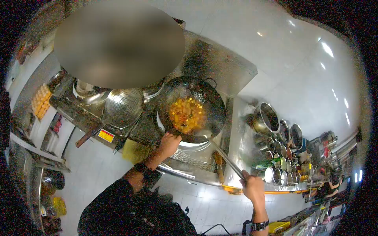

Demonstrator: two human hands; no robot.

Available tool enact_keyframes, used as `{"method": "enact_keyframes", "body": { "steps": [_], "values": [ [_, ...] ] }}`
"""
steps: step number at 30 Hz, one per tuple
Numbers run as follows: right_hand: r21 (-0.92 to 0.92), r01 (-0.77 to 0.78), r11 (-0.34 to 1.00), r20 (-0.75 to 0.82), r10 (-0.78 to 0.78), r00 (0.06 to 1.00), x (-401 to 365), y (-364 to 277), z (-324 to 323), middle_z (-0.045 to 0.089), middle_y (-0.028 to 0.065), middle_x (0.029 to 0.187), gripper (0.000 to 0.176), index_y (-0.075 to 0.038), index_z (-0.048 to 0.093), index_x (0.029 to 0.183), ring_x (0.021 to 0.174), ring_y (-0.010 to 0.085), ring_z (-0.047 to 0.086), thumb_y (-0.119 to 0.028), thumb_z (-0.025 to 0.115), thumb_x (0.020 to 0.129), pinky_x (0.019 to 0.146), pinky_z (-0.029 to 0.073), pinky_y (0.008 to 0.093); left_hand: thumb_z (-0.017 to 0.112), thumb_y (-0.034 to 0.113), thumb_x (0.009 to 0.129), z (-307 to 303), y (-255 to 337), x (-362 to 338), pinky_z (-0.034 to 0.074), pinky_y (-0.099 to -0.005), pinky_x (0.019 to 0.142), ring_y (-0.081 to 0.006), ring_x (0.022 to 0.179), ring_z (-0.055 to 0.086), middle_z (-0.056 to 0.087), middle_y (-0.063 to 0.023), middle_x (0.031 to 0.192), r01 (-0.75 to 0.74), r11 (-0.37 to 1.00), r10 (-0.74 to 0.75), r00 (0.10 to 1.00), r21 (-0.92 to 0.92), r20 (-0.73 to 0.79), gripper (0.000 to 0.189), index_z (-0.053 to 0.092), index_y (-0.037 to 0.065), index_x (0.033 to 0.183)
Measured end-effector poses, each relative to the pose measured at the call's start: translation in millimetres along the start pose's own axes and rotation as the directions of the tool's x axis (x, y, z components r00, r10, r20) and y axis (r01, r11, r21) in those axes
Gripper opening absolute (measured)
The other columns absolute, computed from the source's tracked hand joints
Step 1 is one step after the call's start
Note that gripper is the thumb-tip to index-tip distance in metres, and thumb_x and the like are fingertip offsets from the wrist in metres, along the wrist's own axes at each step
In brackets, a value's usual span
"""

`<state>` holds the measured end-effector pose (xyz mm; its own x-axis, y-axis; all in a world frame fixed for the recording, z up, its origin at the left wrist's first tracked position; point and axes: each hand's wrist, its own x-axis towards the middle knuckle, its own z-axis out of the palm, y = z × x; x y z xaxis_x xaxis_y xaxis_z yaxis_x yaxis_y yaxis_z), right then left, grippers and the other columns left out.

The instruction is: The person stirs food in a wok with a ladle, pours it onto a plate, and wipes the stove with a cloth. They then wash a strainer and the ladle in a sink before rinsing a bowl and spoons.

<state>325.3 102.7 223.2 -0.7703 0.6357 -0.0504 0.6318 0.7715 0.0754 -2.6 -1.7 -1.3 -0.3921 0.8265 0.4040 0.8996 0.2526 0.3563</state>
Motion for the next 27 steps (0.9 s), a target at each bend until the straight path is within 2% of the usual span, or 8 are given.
{"method": "enact_keyframes", "body": {
  "steps": [6, 9, 12, 15, 16, 20, 22, 27],
  "values": [
    [-0.016, 0.055, 0.998, 0.098, -0.054, 0.994, 3.5, -19.0, 35.1, 0.061, 0.0193, 0.072, 0.032, -0.008, 0.053, 0.105, 0.065, 0.0379, 0.058, -0.018, 0.062, 0.076, 0.058, 0.046, 0.0467, 0.050, 0.011, 0.074, 1.5, 1.2, -1.8, 0.041, -0.0401, 0.074, -0.0270, 0.076, 0.057, 0.059, -0.0089, 0.070, -0.010, 1.000, 0.010, 1.000, 0.010, -0.003, 0.008, 0.056, 0.008, 0.078],
    [0.114, -0.003, 0.993, 0.108, -0.009, 0.994, 55.0, -25.3, 94.4, 0.059, 0.0221, 0.069, 0.040, -0.008, 0.052, 0.115, 0.065, 0.0401, 0.058, -0.023, 0.059, 0.078, 0.061, 0.047, 0.0477, 0.050, 0.012, 0.074, 1.9, -2.7, 1.7, 0.042, -0.0415, 0.072, -0.0276, 0.077, 0.058, 0.060, -0.0099, 0.071, -0.024, 0.999, 0.024, 0.999, 0.030, 0.023, 0.009, 0.056, 0.007, 0.079],
    [0.154, 0.046, 0.987, -0.037, -0.041, 0.998, 125.5, -29.3, 150.6, 0.060, 0.0238, 0.073, 0.037, -0.008, 0.053, 0.114, 0.071, 0.0417, 0.059, -0.020, 0.056, 0.079, 0.065, 0.047, 0.0490, 0.050, 0.011, 0.074, 2.1, -1.4, -0.3, 0.042, -0.0412, 0.071, -0.0278, 0.078, 0.058, 0.061, -0.0113, 0.073, -0.014, 0.997, 0.007, 0.995, 0.072, 0.097, 0.008, 0.055, 0.007, 0.079],
    [0.200, -0.008, 0.980, -0.091, 0.027, 0.995, 137.9, -54.0, 129.8, 0.060, 0.0229, 0.073, 0.035, -0.009, 0.055, 0.113, 0.071, 0.0412, 0.059, -0.018, 0.056, 0.078, 0.065, 0.047, 0.0477, 0.050, 0.010, 0.073, -47.7, 17.3, 2.0, 0.042, -0.0414, 0.071, -0.0281, 0.079, 0.058, 0.061, -0.0115, 0.075, -0.061, 0.998, 0.058, 0.988, 0.013, 0.140, 0.007, 0.054, 0.008, 0.079],
    [0.205, -0.011, 0.979, -0.096, 0.031, 0.995, 129.0, -53.4, 119.6, 0.060, 0.0227, 0.073, 0.034, -0.009, 0.055, 0.112, 0.070, 0.0414, 0.059, -0.018, 0.056, 0.079, 0.064, 0.047, 0.0480, 0.051, 0.009, 0.072, -52.7, 18.2, 2.3, 0.041, -0.0411, 0.071, -0.0281, 0.078, 0.058, 0.061, -0.0116, 0.075, -0.077, 0.997, 0.078, 0.994, -0.011, 0.071, 0.007, 0.053, 0.008, 0.079],
    [0.223, -0.057, 0.973, -0.051, 0.070, 0.996, 62.2, -28.1, 48.5, 0.060, 0.0227, 0.073, 0.034, -0.005, 0.058, 0.107, 0.070, 0.0391, 0.059, -0.015, 0.063, 0.075, 0.062, 0.047, 0.0455, 0.052, 0.008, 0.072, -19.8, 12.7, 1.1, 0.041, -0.0401, 0.072, -0.0283, 0.077, 0.057, 0.060, -0.0114, 0.071, -0.052, 0.998, 0.053, 0.998, -0.020, 0.041, 0.007, 0.053, 0.007, 0.078],
    [0.162, -0.008, 0.987, -0.012, 0.010, 1.000, 30.4, -14.8, 23.6, 0.059, 0.0217, 0.069, 0.029, -0.010, 0.058, 0.105, 0.066, 0.0400, 0.058, -0.020, 0.060, 0.078, 0.059, 0.046, 0.0474, 0.052, 0.008, 0.072, 0.6, 8.5, -3.2, 0.040, -0.0394, 0.072, -0.0282, 0.076, 0.057, 0.060, -0.0112, 0.070, -0.011, 0.999, 0.010, 1.000, 0.047, 0.019, 0.007, 0.053, 0.006, 0.078],
    [0.073, 0.016, 0.997, 0.073, -0.022, 0.997, -15.7, -15.2, -4.5, 0.059, 0.0200, 0.068, 0.029, -0.009, 0.056, 0.104, 0.064, 0.0386, 0.058, -0.019, 0.060, 0.078, 0.058, 0.046, 0.0473, 0.051, 0.009, 0.072, 6.6, 9.2, -1.8, 0.041, -0.0397, 0.073, -0.0276, 0.076, 0.057, 0.060, -0.0102, 0.069, -0.009, 1.000, 0.007, 0.998, 0.025, 0.059, 0.008, 0.053, 0.006, 0.079]
  ]
}}
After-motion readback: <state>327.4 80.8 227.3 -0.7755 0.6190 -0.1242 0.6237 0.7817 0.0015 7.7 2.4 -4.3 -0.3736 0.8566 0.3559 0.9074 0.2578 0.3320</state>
